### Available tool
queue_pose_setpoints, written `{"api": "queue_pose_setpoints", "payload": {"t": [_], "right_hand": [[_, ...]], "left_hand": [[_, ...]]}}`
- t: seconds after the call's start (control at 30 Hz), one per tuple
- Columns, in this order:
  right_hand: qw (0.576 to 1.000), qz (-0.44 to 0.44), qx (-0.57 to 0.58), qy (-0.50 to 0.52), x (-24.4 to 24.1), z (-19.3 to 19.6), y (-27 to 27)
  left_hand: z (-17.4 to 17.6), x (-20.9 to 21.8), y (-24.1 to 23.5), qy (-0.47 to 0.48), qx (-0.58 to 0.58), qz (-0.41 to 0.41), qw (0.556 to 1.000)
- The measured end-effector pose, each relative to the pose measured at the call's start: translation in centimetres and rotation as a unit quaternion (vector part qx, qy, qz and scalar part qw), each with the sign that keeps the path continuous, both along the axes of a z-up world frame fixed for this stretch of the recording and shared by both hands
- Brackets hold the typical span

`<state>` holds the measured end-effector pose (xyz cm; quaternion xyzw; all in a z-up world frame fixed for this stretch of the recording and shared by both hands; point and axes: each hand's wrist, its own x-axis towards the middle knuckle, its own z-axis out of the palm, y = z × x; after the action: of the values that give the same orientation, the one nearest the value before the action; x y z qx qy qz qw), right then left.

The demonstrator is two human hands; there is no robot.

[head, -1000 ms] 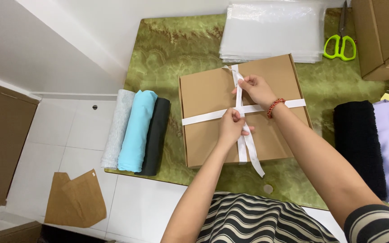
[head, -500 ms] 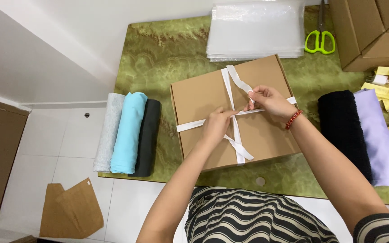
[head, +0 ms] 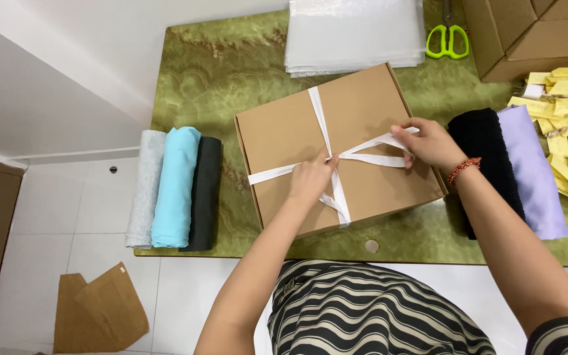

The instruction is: The person wraps a white ribbon around a cardboard box, tying it into a bow on top. They then place a yellow sticky note on the box and write on it with a pencil.

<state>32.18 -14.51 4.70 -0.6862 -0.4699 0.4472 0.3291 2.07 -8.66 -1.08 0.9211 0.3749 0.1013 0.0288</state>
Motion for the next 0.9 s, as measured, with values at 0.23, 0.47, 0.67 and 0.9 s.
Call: {"api": "queue_pose_setpoints", "payload": {"t": [0.23,0.47,0.67,0.9], "right_hand": [[0.882,0.001,-0.007,-0.470,1.2,-1.1,0.0],[0.883,0.108,-0.006,-0.457,-5.5,-0.9,1.4],[0.857,0.142,-0.003,-0.495,-5.8,-3.7,1.7],[0.876,0.169,-0.002,-0.452,-6.9,-2.3,1.7]], "left_hand": [[0.0,0.3,0.2,-0.008,0.005,0.001,1.000],[0.9,0.1,-0.2,0.003,-0.014,0.000,1.000],[1.1,-0.1,-0.5,0.005,-0.018,0.001,1.000],[1.5,-0.3,-0.8,-0.006,-0.006,-0.002,1.000]]}}
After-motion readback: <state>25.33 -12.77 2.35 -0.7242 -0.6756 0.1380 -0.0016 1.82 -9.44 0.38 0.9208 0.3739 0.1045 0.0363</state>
